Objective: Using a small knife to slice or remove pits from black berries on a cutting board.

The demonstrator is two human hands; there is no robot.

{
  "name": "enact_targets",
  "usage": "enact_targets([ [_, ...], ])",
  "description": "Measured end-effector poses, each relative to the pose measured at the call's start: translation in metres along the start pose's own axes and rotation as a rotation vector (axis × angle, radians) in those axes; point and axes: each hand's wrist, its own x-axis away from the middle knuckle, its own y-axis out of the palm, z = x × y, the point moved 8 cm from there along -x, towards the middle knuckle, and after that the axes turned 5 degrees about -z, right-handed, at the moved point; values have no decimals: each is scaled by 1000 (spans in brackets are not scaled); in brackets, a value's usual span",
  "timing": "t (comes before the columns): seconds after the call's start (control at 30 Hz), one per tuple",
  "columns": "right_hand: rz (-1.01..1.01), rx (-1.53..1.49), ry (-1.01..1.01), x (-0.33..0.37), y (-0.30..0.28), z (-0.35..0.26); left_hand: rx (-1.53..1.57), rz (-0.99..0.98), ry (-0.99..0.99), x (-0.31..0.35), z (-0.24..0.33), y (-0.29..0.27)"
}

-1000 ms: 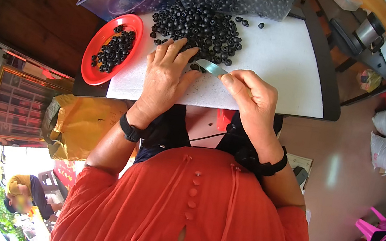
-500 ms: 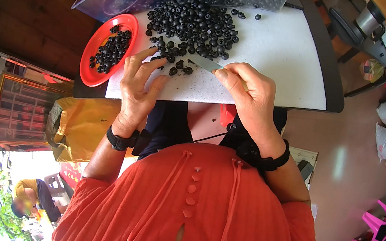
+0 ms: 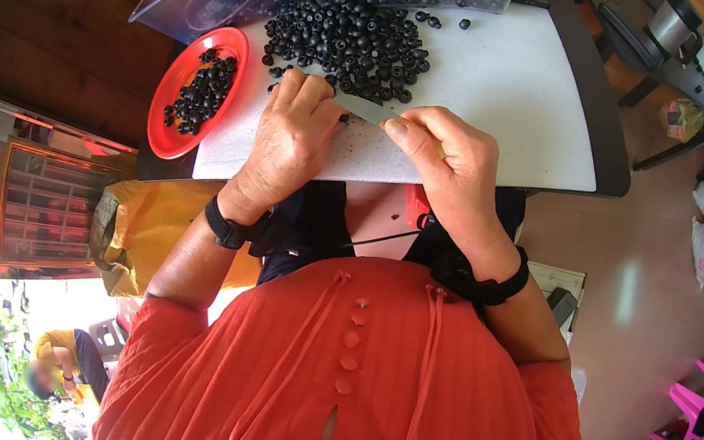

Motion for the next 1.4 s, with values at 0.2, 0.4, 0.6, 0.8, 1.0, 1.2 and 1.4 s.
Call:
enact_targets([
  [0.2, 19, -5, -37, 1, -1, 3, 109, 8, 7, 14, 20, -6],
  [0.4, -12, 82, -77, 0, 5, -4, 224, 25, -109, 19, 9, 7],
  [0.6, 53, 148, -39, 0, -17, -6, 1238, 35, -670, 39, -23, 24],
  [0.8, 12, 209, -60, -2, -6, -16, 1563, 129, -656, 42, -21, 36],
  [1.0, -30, 306, 22, -4, 2, -3, 1711, 172, -623, 43, -21, 43],
  [1.2, -17, 333, -19, -2, 5, -8, 1718, 202, -549, 39, -18, 37],
  [1.4, -16, 370, -23, -1, 7, -7, 1679, 195, -540, 39, -18, 37],
])
